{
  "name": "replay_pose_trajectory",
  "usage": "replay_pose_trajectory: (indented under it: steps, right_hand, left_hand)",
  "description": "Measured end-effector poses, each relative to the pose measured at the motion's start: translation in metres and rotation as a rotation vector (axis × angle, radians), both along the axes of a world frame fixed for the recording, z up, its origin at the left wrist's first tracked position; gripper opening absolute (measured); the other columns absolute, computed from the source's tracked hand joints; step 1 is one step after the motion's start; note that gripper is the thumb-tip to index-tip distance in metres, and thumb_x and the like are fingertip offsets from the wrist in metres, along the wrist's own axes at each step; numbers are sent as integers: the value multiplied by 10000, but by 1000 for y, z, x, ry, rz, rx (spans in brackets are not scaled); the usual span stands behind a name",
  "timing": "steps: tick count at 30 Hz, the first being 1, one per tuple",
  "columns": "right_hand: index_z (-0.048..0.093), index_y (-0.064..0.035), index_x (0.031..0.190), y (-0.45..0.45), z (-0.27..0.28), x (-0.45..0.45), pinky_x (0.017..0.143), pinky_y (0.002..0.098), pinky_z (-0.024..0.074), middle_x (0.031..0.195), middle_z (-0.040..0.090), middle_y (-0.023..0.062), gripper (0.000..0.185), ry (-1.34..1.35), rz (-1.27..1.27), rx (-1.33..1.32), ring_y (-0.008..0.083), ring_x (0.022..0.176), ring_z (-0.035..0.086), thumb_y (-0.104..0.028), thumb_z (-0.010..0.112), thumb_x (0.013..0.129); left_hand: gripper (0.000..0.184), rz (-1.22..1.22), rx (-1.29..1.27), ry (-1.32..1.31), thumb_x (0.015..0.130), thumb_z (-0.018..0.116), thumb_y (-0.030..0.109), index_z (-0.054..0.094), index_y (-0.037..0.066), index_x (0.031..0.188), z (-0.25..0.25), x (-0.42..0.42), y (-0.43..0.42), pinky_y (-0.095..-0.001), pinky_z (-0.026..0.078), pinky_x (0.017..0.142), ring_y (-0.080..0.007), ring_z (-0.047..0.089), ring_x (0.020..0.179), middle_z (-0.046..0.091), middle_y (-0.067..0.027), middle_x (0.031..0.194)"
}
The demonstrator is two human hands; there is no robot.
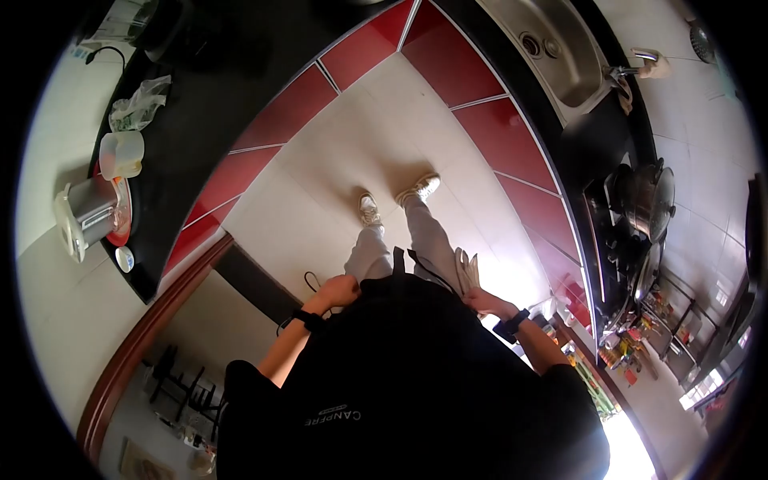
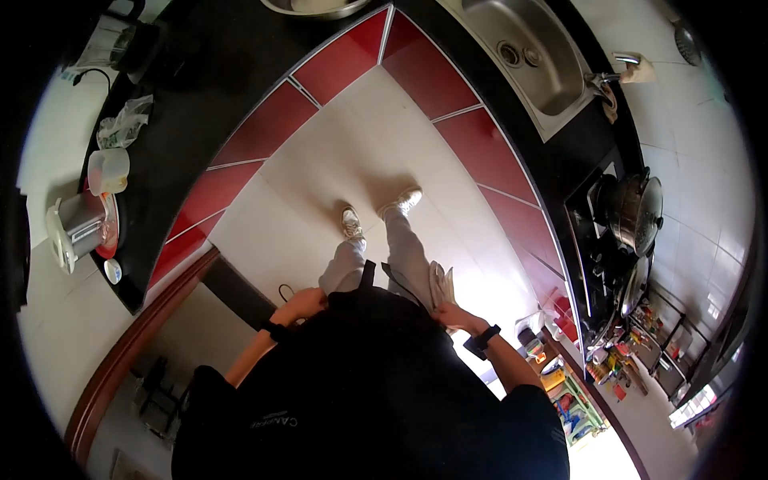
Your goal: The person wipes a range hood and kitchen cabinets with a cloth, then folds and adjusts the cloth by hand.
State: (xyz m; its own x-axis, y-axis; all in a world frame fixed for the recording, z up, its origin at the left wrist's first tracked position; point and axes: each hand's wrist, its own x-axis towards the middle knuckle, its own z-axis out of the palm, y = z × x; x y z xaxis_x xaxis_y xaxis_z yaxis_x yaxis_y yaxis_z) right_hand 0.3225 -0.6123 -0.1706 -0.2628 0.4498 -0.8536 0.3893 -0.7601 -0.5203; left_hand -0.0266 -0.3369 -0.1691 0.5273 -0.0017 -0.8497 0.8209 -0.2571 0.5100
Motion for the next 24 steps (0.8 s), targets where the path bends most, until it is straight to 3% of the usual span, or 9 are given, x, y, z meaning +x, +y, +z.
replay_pose_trajectory:
  steps: [3, 7, 9, 11, 14, 17, 24]
  right_hand:
    - [632, 37, 737, 38, 5, 26, 525, 328, 440, 565, 519, 26, 378, 28, -13, 189, 136, 550, 528, -277, 561, 937]
    - [621, 45, 737, 50, -27, 66, 521, 326, 438, 555, 532, 44, 401, -40, -75, 24, 159, 531, 539, -296, 566, 941]
    - [618, 48, 735, 47, -29, 92, 513, 328, 435, 552, 527, 47, 394, 9, -96, 262, 165, 519, 531, -284, 563, 938]
    - [601, 61, 720, 74, -20, 110, 500, 341, 434, 555, 514, 58, 379, 67, -133, 11, 177, 509, 515, -254, 557, 928]
    - [575, 59, 688, 82, -40, 116, 478, 361, 433, 547, 518, 70, 270, 52, -192, -57, 186, 515, 537, -132, 508, 867]
    - [656, 54, 803, 102, -45, 113, 634, 449, 476, 713, 642, 227, 259, -76, -32, 8, 334, 711, 653, -159, 519, 859]
    - [629, 56, 773, 108, -85, 82, 611, 470, 464, 694, 604, 246, 279, -73, -130, -69, 340, 672, 645, -186, 537, 876]
  left_hand:
    - [274, -80, 55, 27, 809, 637, 256, 709, 13, 913, -4, 34, 17, -481, 529, 819, -400, 664, 924, 694, -234, 945]
    - [296, -147, 133, 48, 793, 637, 256, 702, -6, 914, 3, 76, 29, -485, 535, 809, -410, 669, 924, 693, -251, 957]
    - [299, -161, 131, 74, 797, 628, 262, 705, -4, 912, 1, 97, 21, -490, 538, 801, -410, 673, 920, 694, -252, 953]
    - [301, -168, 141, 107, 803, 618, 268, 708, -2, 902, 21, 126, 46, -494, 542, 789, -408, 677, 915, 694, -255, 943]
    - [288, -195, 183, 68, 811, 600, 260, 718, 8, 882, 18, 137, 61, -497, 549, 758, -401, 685, 883, 699, -248, 905]
    - [260, -244, 229, -2, 803, 589, 226, 724, 13, 867, -6, 133, 79, -494, 552, 725, -404, 687, 849, 702, -236, 866]
    - [213, -359, 130, -44, 732, 625, 177, 690, -13, 804, -64, 136, 131, -490, 540, 679, -407, 677, 772, 689, -226, 801]
